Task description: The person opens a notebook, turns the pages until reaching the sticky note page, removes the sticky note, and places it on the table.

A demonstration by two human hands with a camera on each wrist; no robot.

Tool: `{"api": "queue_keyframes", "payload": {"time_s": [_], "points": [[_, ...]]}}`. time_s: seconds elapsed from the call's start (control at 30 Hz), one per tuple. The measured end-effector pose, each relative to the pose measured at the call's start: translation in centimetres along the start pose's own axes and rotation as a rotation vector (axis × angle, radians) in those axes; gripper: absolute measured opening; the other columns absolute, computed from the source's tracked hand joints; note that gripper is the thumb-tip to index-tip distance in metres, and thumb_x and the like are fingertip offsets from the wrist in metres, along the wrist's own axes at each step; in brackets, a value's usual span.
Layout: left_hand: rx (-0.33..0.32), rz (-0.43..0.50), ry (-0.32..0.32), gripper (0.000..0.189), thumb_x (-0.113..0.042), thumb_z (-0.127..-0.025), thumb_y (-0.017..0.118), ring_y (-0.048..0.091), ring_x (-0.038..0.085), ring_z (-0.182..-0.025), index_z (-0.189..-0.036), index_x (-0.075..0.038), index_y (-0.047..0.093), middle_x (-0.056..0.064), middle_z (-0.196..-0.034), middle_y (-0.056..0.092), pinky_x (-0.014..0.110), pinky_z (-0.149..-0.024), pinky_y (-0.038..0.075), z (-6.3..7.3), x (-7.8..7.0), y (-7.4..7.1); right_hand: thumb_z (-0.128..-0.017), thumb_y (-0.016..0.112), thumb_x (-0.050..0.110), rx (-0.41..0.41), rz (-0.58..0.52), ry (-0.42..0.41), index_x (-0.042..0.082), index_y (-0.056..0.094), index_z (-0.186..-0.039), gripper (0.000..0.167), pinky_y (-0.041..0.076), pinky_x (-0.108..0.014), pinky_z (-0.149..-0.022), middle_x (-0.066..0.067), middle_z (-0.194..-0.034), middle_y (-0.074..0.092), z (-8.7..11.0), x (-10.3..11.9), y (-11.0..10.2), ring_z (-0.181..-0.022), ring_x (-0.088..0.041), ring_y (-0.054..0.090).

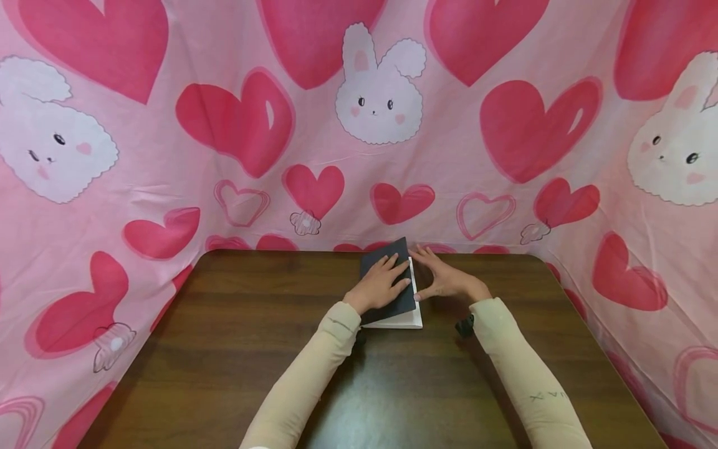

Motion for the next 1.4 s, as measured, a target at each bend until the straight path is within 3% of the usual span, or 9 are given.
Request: {"api": "queue_keyframes", "payload": {"time_s": [0.27,0.6,0.8,1.03,1.2,1.4], "points": [[-0.046,-0.026,-0.038,0.063,-0.052,-0.105,0.043,0.014,0.036,-0.157,-0.161,-0.025,0.031,0.009,-0.170,0.019,0.054,-0.125,0.016,0.3,0.1,-2.0,-0.079,0.086,0.042,-0.023,0.020,-0.033,0.015,0.013,-0.165,0.116,0.013,-0.072,-0.116,-0.017,-0.171,-0.005,-0.8,1.6,0.1,-0.156,-0.041,-0.009],[-0.094,-0.191,-0.079,0.059,-0.049,-0.103,0.042,0.013,0.034,-0.157,-0.157,-0.026,0.041,0.007,-0.170,0.021,0.052,-0.126,0.010,1.5,0.3,-5.3,-0.081,0.086,0.037,-0.026,0.019,-0.028,0.009,0.012,-0.164,0.115,0.009,-0.076,-0.115,-0.022,-0.170,0.002,-1.2,1.0,1.7,-0.154,-0.049,-0.009],[-0.148,-0.211,-0.096,0.057,-0.041,-0.102,0.042,0.010,0.033,-0.158,-0.156,-0.024,0.043,0.007,-0.169,0.023,0.051,-0.127,0.007,3.6,2.0,-7.4,-0.078,0.087,0.046,0.070,0.101,0.073,0.004,0.014,-0.163,0.119,0.010,-0.073,-0.117,-0.024,-0.169,0.003,-0.7,-1.1,3.7,-0.153,-0.050,-0.005],[-0.193,-0.181,-0.135,0.053,-0.032,-0.100,0.049,0.009,0.037,-0.157,-0.149,-0.016,0.054,0.010,-0.167,0.027,0.055,-0.126,0.005,6.8,5.3,-9.4,-0.079,0.087,0.044,0.125,0.104,0.083,0.000,0.012,-0.162,0.120,0.007,-0.073,-0.116,-0.026,-0.169,0.002,-0.3,-2.3,4.8,-0.153,-0.051,-0.006],[-0.182,-0.221,-0.203,0.047,-0.023,-0.098,0.054,0.018,0.044,-0.154,-0.142,-0.009,0.060,0.018,-0.163,0.034,0.061,-0.123,0.011,9.3,8.5,-9.2,-0.079,0.086,0.044,0.152,0.069,0.086,0.001,0.008,-0.162,0.122,0.004,-0.074,-0.116,-0.025,-0.169,-0.004,-0.3,-2.5,5.1,-0.153,-0.050,-0.009],[-0.053,-0.267,-0.291,0.047,-0.024,-0.100,0.057,0.021,0.044,-0.153,-0.143,-0.007,0.058,0.020,-0.160,0.039,0.064,-0.122,0.015,10.2,11.6,-6.0,-0.080,0.086,0.043,0.175,0.076,0.098,0.004,0.004,-0.163,0.123,0.001,-0.071,-0.118,-0.021,-0.170,-0.010,-0.4,-2.6,5.4,-0.153,-0.049,-0.011]]}}
Point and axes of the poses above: each hand's wrist, its own z-axis away from the middle knuckle, its own y-axis out of the palm, x = y × z, the point moved 6 cm from there along -z, towards the middle knuckle
